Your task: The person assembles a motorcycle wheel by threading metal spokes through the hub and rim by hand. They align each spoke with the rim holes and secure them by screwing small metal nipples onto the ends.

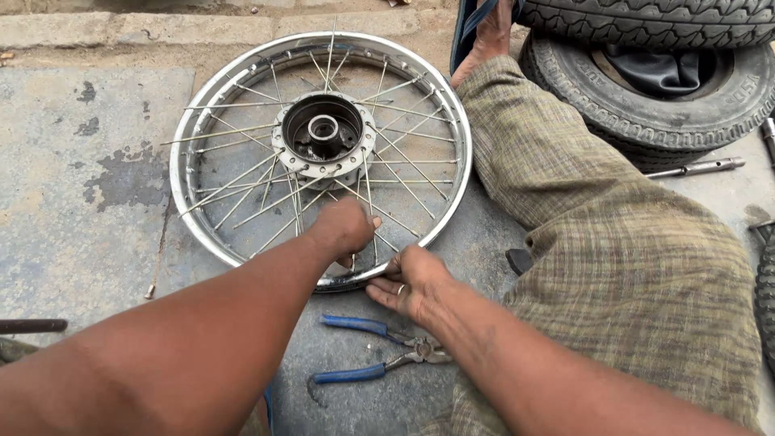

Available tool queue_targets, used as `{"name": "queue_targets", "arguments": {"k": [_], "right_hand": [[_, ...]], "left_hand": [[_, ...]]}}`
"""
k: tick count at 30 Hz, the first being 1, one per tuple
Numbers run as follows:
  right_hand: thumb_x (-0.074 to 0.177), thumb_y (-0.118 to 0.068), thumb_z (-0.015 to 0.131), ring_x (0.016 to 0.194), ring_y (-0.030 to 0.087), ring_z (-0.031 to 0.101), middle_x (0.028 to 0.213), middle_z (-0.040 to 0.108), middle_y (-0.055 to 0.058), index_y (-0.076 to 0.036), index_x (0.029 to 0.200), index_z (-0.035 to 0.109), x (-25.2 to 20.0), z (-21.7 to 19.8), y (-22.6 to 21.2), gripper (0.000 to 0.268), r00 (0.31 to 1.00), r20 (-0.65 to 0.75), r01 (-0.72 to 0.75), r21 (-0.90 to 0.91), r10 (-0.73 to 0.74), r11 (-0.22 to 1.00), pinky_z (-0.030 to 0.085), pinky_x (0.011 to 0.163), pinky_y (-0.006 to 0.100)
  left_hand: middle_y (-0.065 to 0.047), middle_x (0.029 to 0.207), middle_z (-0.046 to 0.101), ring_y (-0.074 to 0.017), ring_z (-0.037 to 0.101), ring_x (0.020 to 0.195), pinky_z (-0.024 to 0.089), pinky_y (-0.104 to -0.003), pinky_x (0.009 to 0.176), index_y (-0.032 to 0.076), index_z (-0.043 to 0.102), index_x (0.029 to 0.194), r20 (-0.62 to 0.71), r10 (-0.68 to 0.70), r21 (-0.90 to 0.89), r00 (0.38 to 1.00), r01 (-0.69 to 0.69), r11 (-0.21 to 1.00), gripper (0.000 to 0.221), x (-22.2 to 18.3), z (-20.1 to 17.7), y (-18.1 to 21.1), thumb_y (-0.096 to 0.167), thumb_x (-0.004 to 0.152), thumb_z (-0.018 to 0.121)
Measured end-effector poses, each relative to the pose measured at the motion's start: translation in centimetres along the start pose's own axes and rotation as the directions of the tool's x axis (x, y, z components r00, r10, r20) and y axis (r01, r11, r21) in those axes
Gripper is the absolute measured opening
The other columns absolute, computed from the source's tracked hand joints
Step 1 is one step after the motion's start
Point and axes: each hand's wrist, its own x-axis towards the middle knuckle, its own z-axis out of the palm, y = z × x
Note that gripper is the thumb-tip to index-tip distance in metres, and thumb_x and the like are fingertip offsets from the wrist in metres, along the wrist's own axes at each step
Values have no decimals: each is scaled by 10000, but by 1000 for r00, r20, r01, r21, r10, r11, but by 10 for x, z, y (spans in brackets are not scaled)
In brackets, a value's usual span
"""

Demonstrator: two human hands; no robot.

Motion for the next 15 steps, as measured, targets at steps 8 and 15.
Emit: {"name": "queue_targets", "arguments": {"k": [8, 15], "right_hand": [[791, -192, 815, 789, 215, 674, 906, 723, 112, -14, 1028, 680, -25, -8, -49, 325, 675, 8, 570, -640, -737, 515, 563, 724, 368], [706, -478, 936, 877, 236, 722, 925, 766, 144, -58, 918, 770, 25, 20, -77, 499, 670, 305, 462, -885, -677, 59, 547, 829, 360]], "left_hand": [[-210, 1064, 713, -397, 658, 1030, 509, -502, 905, 103, 620, 1189, -153, 546, 254, 824, -501, 827, 361, -11, 28, -40, 267, 877, 697], [-170, 1082, 715, -374, 707, 1014, 555, -493, 910, 167, 606, 1231, 352, 351, 378, 868, -475, 794, 306, 12, 7, -14, 315, 965, 569]]}}
